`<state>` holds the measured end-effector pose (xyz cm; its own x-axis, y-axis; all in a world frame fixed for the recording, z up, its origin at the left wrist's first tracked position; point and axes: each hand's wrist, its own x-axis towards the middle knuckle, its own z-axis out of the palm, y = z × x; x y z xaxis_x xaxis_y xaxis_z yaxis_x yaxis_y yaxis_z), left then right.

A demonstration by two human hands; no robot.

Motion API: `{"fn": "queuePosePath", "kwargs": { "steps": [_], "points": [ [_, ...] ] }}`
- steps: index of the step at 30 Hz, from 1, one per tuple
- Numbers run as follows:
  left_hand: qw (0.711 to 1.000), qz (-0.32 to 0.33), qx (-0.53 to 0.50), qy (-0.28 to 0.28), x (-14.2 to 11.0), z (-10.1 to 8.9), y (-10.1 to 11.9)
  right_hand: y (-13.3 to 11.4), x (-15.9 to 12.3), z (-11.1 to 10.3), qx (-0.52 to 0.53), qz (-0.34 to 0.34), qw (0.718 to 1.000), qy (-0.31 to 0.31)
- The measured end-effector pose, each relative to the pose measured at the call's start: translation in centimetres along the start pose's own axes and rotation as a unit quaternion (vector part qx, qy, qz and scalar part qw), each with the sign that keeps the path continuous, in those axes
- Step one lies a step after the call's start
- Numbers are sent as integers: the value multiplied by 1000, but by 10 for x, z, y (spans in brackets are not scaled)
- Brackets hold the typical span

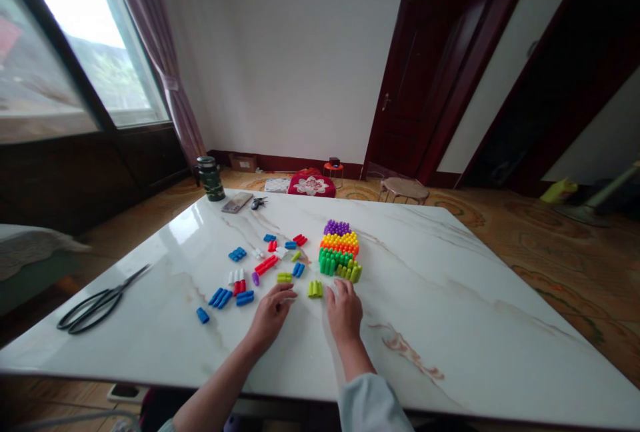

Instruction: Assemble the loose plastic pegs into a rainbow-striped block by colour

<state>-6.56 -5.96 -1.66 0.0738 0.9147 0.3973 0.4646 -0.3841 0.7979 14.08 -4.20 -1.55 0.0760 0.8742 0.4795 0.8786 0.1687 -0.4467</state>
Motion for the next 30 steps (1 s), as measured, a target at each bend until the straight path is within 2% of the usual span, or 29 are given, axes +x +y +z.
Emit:
{"fn": "queuePosePath", "kwargs": {
  "steps": [3,8,10,12,15,17,21,23,26,30],
  "points": [
    [1000,0,-3,6,0,1,-1,-16,5,0,1,-7,999,-32],
    [1000,10,-6,16,1,1,-1,-53,25,-1,-81,53,985,-142],
    [1000,9,-8,16,1,0,0,-64,30,-1,-100,48,977,-181],
    [1000,8,-10,15,1,0,0,-67,30,0,-101,40,976,-190],
    [1000,9,-10,17,1,1,-1,-61,24,1,-54,40,981,-179],
    [1000,8,-9,19,1,1,-2,-50,19,0,27,57,986,-155],
    [1000,3,-10,15,0,2,-4,-18,11,-8,178,78,981,4],
    [1000,1,-10,13,0,2,-4,0,9,-9,183,76,979,52],
    [1000,-2,-9,11,1,1,-2,19,9,-4,164,84,981,56],
    [1000,0,-8,7,1,-1,1,26,17,9,141,80,985,66]
  ]
}}
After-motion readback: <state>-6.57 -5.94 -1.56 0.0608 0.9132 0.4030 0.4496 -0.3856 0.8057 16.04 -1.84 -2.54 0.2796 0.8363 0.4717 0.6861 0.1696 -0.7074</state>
